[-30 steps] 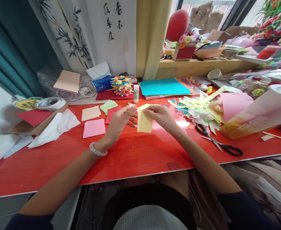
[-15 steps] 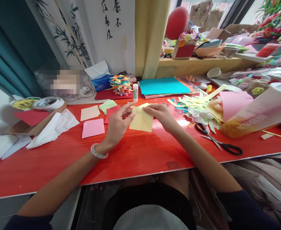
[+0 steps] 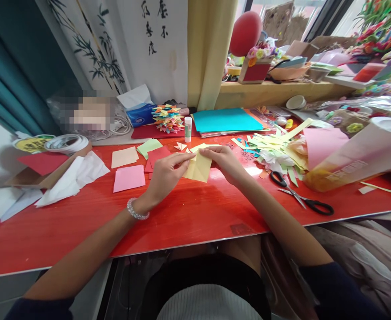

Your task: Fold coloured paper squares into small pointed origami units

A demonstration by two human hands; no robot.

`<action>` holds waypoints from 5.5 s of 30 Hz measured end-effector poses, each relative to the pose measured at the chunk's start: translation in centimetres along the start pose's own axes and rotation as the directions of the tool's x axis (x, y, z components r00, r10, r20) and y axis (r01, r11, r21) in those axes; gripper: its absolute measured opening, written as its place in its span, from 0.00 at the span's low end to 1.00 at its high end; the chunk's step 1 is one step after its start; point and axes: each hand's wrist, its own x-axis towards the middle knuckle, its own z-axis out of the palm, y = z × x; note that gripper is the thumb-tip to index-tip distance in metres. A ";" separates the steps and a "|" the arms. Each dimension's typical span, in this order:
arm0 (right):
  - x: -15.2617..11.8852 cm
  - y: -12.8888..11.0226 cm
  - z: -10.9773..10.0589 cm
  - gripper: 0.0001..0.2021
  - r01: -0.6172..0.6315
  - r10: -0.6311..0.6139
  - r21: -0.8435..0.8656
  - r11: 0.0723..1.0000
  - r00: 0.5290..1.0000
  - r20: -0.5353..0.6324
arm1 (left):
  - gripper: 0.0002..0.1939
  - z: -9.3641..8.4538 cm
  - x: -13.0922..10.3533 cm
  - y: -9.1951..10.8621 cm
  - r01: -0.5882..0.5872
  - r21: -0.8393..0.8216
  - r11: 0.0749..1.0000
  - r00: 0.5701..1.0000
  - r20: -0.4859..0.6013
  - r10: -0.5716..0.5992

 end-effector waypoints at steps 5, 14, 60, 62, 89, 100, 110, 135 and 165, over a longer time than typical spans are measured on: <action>0.2 0.0 0.1 0.16 -0.031 0.032 0.033 0.999 0.999 -0.024 | 0.13 0.0 0.3 -0.3 0.011 -0.016 1.000 0.999 0.030 -0.010; 0.5 0.5 0.0 0.13 -0.019 0.013 -0.109 0.994 0.998 -0.058 | 0.13 -0.2 0.7 0.1 0.042 -0.047 0.998 0.982 0.185 -0.033; 0.1 0.5 0.3 0.11 0.207 -0.199 -0.295 0.933 0.978 0.058 | 0.11 -0.3 1.1 -0.4 0.397 -0.332 0.855 0.915 0.218 -0.340; 0.1 0.4 0.4 0.11 0.213 -0.207 -0.283 0.935 0.977 0.054 | 0.12 -0.3 1.0 -0.5 0.399 -0.320 0.859 0.912 0.234 -0.336; -0.5 0.1 0.5 0.07 0.462 -0.519 -0.506 0.728 0.854 0.034 | 0.14 -0.9 1.4 0.5 0.401 -0.419 0.815 0.916 0.189 -0.354; -0.4 0.8 0.8 0.16 0.433 -0.520 -0.472 0.768 0.852 -0.063 | 0.10 -1.0 1.4 0.4 0.411 -0.478 0.776 0.910 0.166 -0.379; -0.7 0.2 0.8 0.07 0.486 -0.561 -0.435 0.758 0.826 -0.054 | 0.11 -0.9 1.2 0.5 0.436 -0.498 0.749 0.898 0.183 -0.401; -0.9 -1.6 0.0 0.11 -0.027 0.058 -0.187 0.982 0.985 0.161 | 0.13 -1.6 1.7 -0.6 0.355 -0.284 0.890 0.919 0.280 -0.278; 0.0 -0.3 -0.6 0.12 -0.160 0.219 -0.286 0.945 0.958 0.186 | 0.16 -1.2 1.8 -1.9 0.376 -0.147 0.915 0.862 0.418 -0.287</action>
